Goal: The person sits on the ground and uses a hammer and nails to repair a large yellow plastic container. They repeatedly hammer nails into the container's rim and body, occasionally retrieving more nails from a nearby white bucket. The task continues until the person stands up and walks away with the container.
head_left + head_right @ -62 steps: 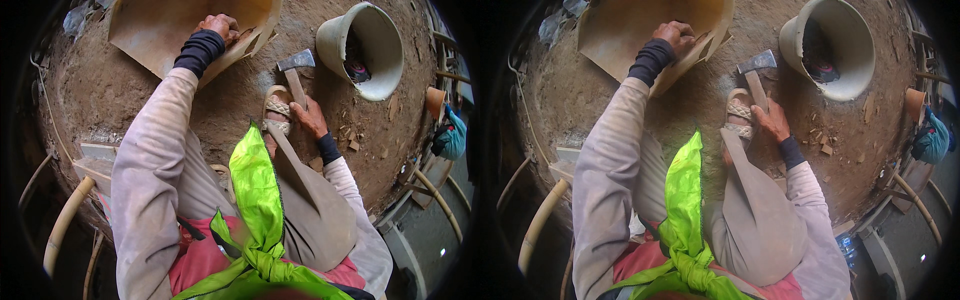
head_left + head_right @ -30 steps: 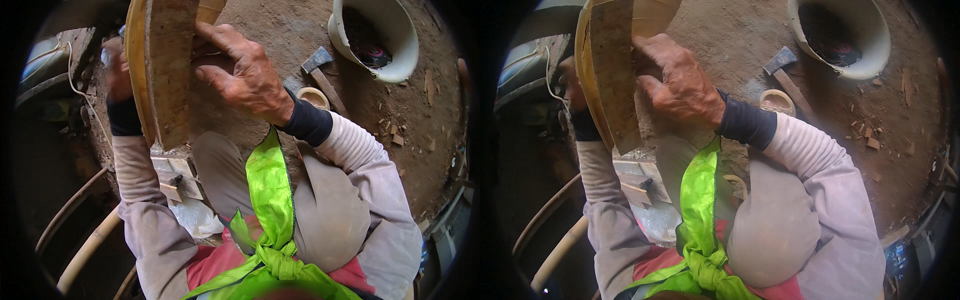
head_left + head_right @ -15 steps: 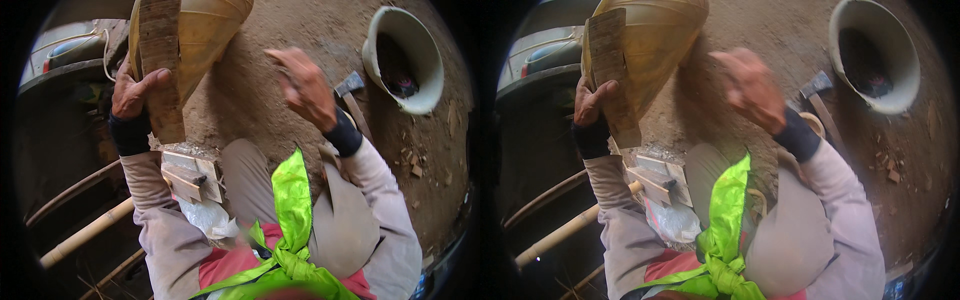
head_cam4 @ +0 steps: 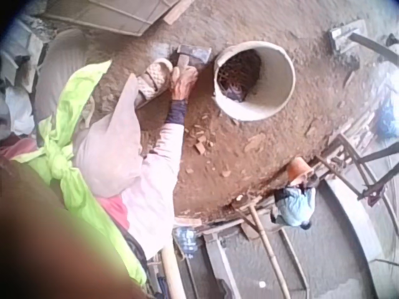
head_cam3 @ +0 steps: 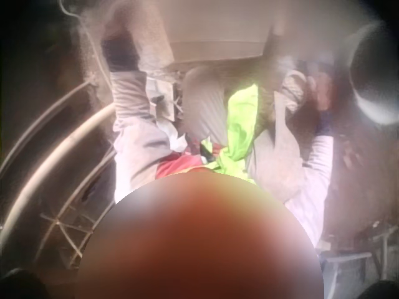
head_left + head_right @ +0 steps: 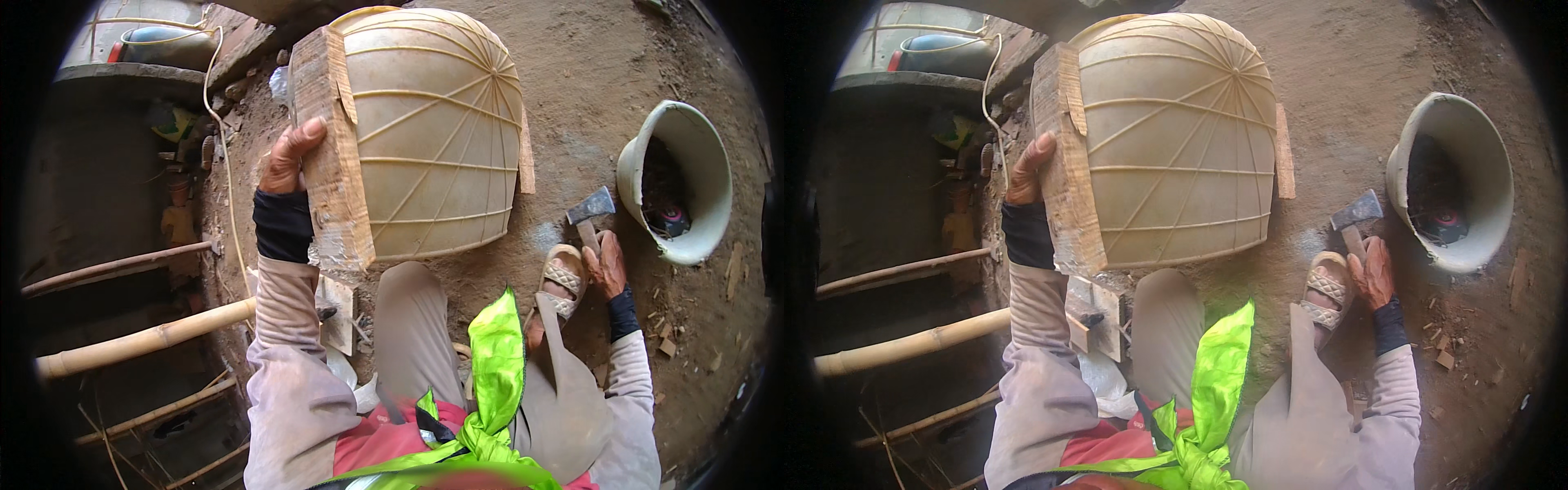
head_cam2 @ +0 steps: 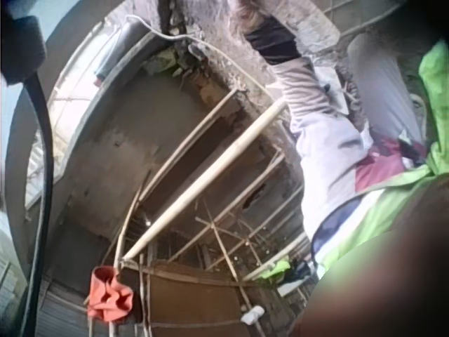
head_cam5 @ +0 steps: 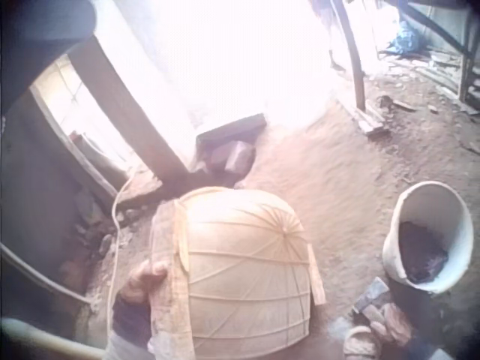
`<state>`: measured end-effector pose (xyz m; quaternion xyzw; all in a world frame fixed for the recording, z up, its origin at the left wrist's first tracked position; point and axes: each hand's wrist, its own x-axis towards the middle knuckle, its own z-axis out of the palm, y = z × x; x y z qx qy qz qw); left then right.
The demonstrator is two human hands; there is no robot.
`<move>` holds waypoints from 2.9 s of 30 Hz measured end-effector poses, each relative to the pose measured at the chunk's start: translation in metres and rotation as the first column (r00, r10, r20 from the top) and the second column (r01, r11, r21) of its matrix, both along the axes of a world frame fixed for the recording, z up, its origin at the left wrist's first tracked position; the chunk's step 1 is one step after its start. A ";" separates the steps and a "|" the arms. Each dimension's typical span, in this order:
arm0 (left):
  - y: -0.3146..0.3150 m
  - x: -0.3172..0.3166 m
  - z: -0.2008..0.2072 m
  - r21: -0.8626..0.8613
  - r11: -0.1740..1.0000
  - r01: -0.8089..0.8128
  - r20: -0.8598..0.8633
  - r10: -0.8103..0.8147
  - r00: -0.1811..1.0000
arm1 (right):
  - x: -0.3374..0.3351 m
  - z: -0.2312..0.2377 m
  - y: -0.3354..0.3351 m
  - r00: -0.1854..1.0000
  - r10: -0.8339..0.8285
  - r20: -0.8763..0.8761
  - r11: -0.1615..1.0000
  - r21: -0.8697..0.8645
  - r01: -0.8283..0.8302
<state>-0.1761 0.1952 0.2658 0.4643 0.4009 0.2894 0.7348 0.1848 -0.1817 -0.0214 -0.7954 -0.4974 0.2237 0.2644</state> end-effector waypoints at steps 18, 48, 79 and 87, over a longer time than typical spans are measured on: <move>-0.068 0.088 0.034 0.032 0.996 0.088 0.068 -0.090 0.994 | -0.090 0.285 0.158 0.973 0.099 0.208 0.596 0.770 -0.226; -0.074 0.078 0.025 0.072 0.997 0.038 -0.011 -0.037 0.999 | -0.096 0.278 0.167 0.979 0.170 0.108 0.793 0.575 -0.201; -0.098 0.082 -0.018 0.779 0.333 0.531 -0.626 0.369 0.687 | -0.034 0.102 0.087 0.970 -0.140 0.197 0.976 0.191 0.102; -0.130 0.052 -0.272 0.503 0.448 0.739 -0.856 0.377 0.354 | -0.028 0.005 0.051 0.841 -0.015 0.540 0.998 -0.046 0.047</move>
